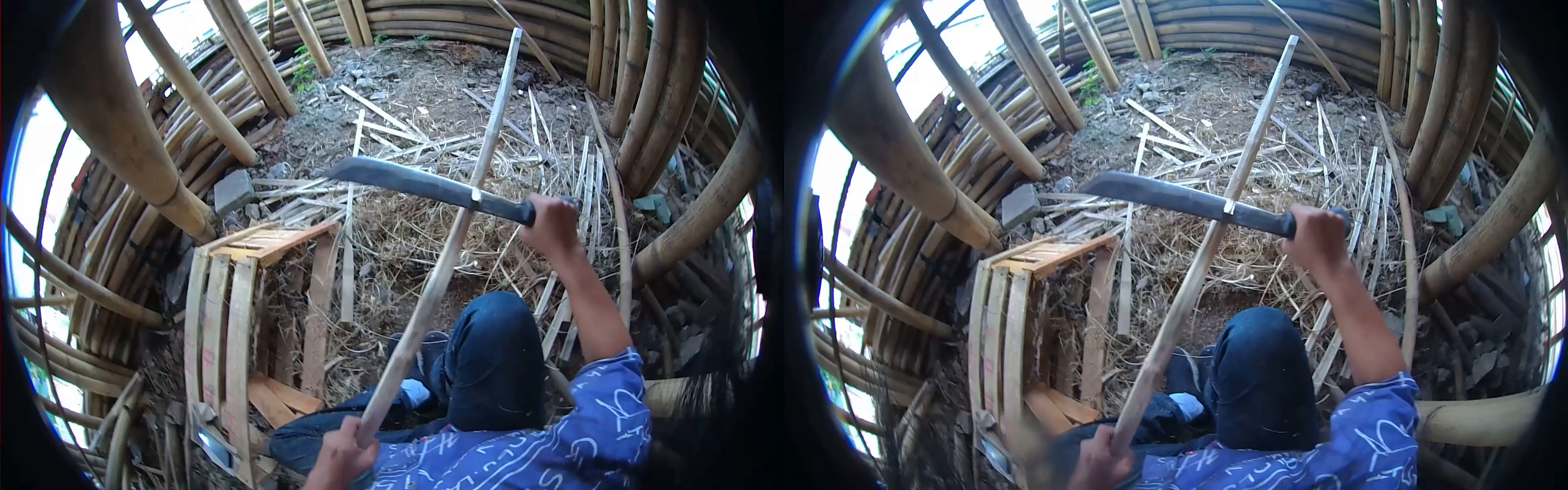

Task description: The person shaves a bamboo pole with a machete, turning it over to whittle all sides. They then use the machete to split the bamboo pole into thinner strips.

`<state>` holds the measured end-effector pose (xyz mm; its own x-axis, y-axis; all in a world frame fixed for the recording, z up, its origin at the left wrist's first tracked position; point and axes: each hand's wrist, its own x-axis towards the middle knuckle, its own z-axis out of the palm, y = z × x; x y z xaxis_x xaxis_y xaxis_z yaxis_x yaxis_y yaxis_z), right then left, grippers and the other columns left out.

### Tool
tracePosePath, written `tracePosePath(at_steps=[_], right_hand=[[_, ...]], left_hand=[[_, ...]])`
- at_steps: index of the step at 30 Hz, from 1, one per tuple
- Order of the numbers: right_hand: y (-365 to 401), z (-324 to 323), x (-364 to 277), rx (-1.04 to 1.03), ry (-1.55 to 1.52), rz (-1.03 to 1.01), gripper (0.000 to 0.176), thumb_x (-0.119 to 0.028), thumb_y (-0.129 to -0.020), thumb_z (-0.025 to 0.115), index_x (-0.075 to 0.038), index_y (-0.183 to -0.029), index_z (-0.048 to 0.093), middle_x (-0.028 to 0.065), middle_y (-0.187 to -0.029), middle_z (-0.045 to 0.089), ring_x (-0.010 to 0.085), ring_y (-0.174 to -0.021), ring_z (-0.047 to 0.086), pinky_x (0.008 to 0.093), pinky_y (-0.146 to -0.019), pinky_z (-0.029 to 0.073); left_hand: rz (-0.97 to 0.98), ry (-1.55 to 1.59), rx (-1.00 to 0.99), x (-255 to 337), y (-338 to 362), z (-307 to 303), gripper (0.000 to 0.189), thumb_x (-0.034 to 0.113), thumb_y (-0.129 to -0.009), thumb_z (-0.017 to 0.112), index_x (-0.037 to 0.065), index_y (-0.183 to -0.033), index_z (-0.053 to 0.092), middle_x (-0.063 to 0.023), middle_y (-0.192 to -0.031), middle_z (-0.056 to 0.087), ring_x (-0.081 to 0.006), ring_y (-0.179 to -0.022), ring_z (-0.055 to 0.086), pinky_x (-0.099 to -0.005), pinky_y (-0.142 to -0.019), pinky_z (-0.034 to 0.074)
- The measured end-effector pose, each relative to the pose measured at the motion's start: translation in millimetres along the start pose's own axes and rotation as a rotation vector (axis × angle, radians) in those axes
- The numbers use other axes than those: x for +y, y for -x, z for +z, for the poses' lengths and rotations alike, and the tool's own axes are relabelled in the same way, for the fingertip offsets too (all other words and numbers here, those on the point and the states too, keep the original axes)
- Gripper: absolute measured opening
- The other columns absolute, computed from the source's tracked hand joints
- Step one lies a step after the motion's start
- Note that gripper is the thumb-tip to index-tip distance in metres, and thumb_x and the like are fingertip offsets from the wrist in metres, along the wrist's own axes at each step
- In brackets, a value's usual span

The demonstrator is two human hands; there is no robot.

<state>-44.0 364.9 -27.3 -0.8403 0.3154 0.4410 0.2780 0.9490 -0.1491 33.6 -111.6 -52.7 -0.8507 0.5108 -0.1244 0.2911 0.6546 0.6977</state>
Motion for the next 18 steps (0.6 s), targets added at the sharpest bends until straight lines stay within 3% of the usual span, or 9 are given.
tracePosePath(at_steps=[3, 4, 5, 8, 9, 10, 12, 16, 18], right_hand=[[18, 2, -27, -0.039, -0.021, -0.128, 0.011, -0.005, -0.069, 0.068, -0.008, -0.063, 0.059, 0.0095, -0.061, 0.063, 0.019, -0.048, 0.061, 0.0325, -0.051, 0.05], [25, -19, -49, 0.094, -0.154, -0.37, 0.014, -0.004, -0.07, 0.066, -0.008, -0.059, 0.058, 0.0089, -0.058, 0.062, 0.017, -0.046, 0.059, 0.0314, -0.049, 0.048], [26, -26, -55, 0.082, -0.111, -0.376, 0.015, -0.004, -0.069, 0.067, -0.008, -0.058, 0.058, 0.0086, -0.057, 0.061, 0.0175, -0.047, 0.06, 0.0318, -0.05, 0.048], [5, -3, -2, 0.101, -0.077, -0.218, 0.014, -0.004, -0.07, 0.067, -0.01, -0.06, 0.059, 0.0094, -0.056, 0.061, 0.0203, -0.05, 0.062, 0.0343, -0.051, 0.049], [-7, -8, 10, 0.046, 0.031, -0.049, 0.012, -0.006, -0.071, 0.069, -0.011, -0.064, 0.061, 0.0073, -0.057, 0.061, 0.0192, -0.05, 0.061, 0.035, -0.051, 0.048], [-10, -3, 12, 0.142, 0.087, -0.092, 0.012, -0.006, -0.073, 0.069, -0.012, -0.066, 0.06, 0.0052, -0.057, 0.06, 0.0166, -0.049, 0.059, 0.036, -0.051, 0.047], [-5, 1, -4, 0.066, 0.151, -0.064, 0.011, -0.007, -0.072, 0.069, -0.011, -0.066, 0.061, 0.0037, -0.058, 0.06, 0.0158, -0.049, 0.059, 0.037, -0.052, 0.048], [28, -20, -57, 0.073, -0.145, -0.478, 0.009, -0.014, -0.065, 0.068, -0.011, -0.062, 0.06, 0.0065, -0.054, 0.059, 0.0186, -0.047, 0.059, 0.0354, -0.05, 0.048], [11, -6, -29, 0.179, 0.056, -0.525, 0.008, -0.01, -0.067, 0.064, -0.01, -0.061, 0.06, 0.0061, -0.054, 0.059, 0.0193, -0.046, 0.057, 0.0347, -0.051, 0.048]], left_hand=[[0.016, 0.01, 0.055, -4, -12, 12, 0.029, 0.011, -0.071, 0.071, 0.002, -0.09, 0.052, -0.0227, -0.065, 0.061, -0.0422, -0.064, 0.064, -0.0466, -0.057, 0.053], [0.013, 0.005, 0.051, -10, -15, 12, 0.029, 0.012, -0.071, 0.072, 0.003, -0.091, 0.052, -0.0225, -0.066, 0.061, -0.0419, -0.064, 0.064, -0.0463, -0.057, 0.053], [0.002, 0.025, 0.021, -3, -16, 10, 0.03, 0.012, -0.071, 0.072, 0.003, -0.092, 0.052, -0.022, -0.066, 0.061, -0.0419, -0.064, 0.064, -0.0462, -0.056, 0.052], [0.01, 0.015, -0.009, -5, 0, 8, 0.031, 0.012, -0.071, 0.072, 0.003, -0.092, 0.051, -0.0217, -0.066, 0.061, -0.042, -0.065, 0.064, -0.0462, -0.056, 0.052], [0.007, 0.015, -0.011, -2, -2, 4, 0.031, 0.012, -0.071, 0.072, 0.003, -0.092, 0.051, -0.0217, -0.066, 0.061, -0.042, -0.065, 0.064, -0.0462, -0.056, 0.052], [0.026, -0.007, -0.006, 5, -6, 0, 0.03, 0.012, -0.072, 0.071, 0.003, -0.092, 0.051, -0.0216, -0.066, 0.061, -0.0421, -0.065, 0.064, -0.0462, -0.056, 0.052], [0.026, 0.019, 0.01, 3, -18, 7, 0.028, 0.011, -0.072, 0.071, 0.003, -0.09, 0.051, -0.0217, -0.066, 0.061, -0.0422, -0.064, 0.063, -0.046, -0.056, 0.052], [0.066, 0.036, 0.043, -8, -20, 17, 0.028, 0.011, -0.071, 0.071, 0.003, -0.088, 0.05, -0.0223, -0.065, 0.06, -0.0431, -0.063, 0.063, -0.0459, -0.055, 0.052], [0.052, 0.047, 0.021, -6, -12, 14, 0.028, 0.011, -0.071, 0.071, 0.003, -0.088, 0.05, -0.0224, -0.065, 0.06, -0.0433, -0.063, 0.063, -0.046, -0.055, 0.052]])
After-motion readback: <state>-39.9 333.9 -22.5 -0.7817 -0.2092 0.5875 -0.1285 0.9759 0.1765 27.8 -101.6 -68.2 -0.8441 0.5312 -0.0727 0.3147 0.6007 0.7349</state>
